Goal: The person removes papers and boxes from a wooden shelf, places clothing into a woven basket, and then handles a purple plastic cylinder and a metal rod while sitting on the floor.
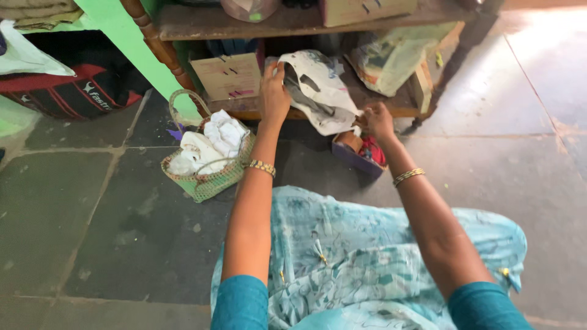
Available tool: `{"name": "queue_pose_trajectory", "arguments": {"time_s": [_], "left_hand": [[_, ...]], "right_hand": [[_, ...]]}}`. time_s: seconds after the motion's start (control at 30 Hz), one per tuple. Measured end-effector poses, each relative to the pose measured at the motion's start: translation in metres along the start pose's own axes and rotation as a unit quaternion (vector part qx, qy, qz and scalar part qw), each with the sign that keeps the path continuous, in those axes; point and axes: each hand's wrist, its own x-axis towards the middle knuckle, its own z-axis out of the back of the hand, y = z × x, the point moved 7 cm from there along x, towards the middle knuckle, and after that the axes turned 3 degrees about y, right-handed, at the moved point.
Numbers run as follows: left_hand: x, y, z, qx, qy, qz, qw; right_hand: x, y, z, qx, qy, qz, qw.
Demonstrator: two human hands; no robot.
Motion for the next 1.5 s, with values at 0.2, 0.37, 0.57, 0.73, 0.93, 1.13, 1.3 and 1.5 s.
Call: {"name": "queue_pose_trajectory", "arguments": {"time_s": [0.2,0.37,0.57,0.73,0.93,1.13,1.3,1.5], "left_hand": [[-0.013,0.016,-0.025,-0.018,0.061,0.046,0.997],[-0.017,0.027,-0.030,0.008,0.105,0.033,0.994],[-0.009,0.028,-0.023,0.036,0.149,0.058,0.987],[-0.013,0.035,-0.026,0.010,0.082,0.051,0.995],[-0.032,0.037,-0.022,-0.090,-0.010,-0.013,0.996],[-0.014,0.002,-0.014,-0.105,-0.103,-0.018,0.989],[-0.001,0.003,-0.027,-0.093,-0.138,0.060,0.984],[-0.035,0.030,-0.042,-0.182,-0.197,0.122,0.955]], "right_hand": [[-0.063,0.072,0.076,-0.005,0.052,-0.097,0.994],[-0.105,0.151,0.105,-0.097,0.094,-0.071,0.988],[-0.090,0.219,0.089,-0.289,0.164,0.011,0.943],[-0.048,0.184,0.039,-0.262,0.242,0.166,0.919],[-0.002,0.053,-0.057,-0.335,0.210,0.137,0.908],[-0.022,0.048,-0.103,-0.362,0.119,0.114,0.917],[-0.001,0.063,-0.092,-0.406,0.031,0.106,0.907],[0.034,0.022,-0.094,-0.396,0.061,0.065,0.914]]}}
